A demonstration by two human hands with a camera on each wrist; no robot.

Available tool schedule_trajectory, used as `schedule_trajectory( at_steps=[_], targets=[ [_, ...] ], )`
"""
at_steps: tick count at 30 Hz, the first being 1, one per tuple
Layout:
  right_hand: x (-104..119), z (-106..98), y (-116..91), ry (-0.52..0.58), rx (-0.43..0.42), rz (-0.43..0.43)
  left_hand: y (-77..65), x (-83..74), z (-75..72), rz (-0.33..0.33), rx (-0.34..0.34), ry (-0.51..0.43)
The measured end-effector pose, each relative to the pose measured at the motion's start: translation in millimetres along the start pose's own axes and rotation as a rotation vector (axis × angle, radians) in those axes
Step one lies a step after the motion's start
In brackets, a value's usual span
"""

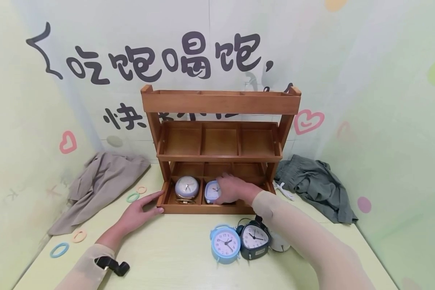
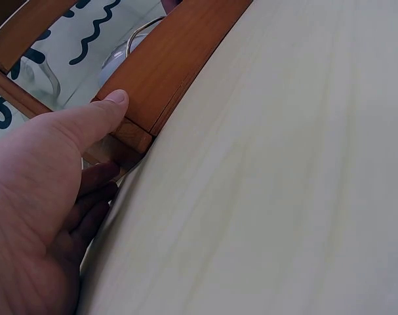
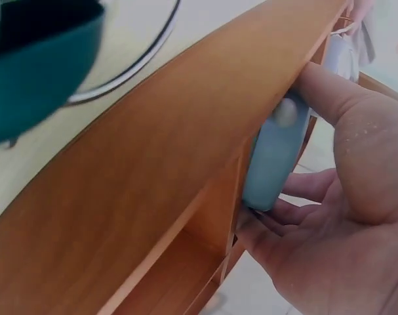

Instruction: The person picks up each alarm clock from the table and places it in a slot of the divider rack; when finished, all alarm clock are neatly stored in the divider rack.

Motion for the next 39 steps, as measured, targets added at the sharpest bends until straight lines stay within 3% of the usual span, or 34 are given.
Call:
schedule_trajectory(
  at_steps=[14, 24, 32, 39],
  targets=[
    [-1.6, 3.8, -7.8, -0.013, 0.034, 0.014, -0.3, -3.3, 1.9, 0.012, 0.002, 0.001],
    [-3.8, -0.4, -11.1, -0.001, 0.024, -0.024, -0.8, -4.5, 1.9, 0.007, 0.004, 0.004],
    [-7.8, -16.6, -22.0, 0.017, -0.012, -0.041, -0.4, -4.7, 0.6, 0.002, 0.002, 0.002],
    [-10.7, -38.5, -49.5, 0.121, -0.051, -0.029, -0.7, -4.6, 0.2, 0.015, 0.004, 0.002]
  ],
)
Point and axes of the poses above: each hand's wrist, its own y-axis towards the middle knuckle, its own z-axis out of the palm, x = y × z, the point moved 8 cm from there along y, towards the middle knuckle, and after that the axes turned 13 degrees about -y, right-handed, at the moved point
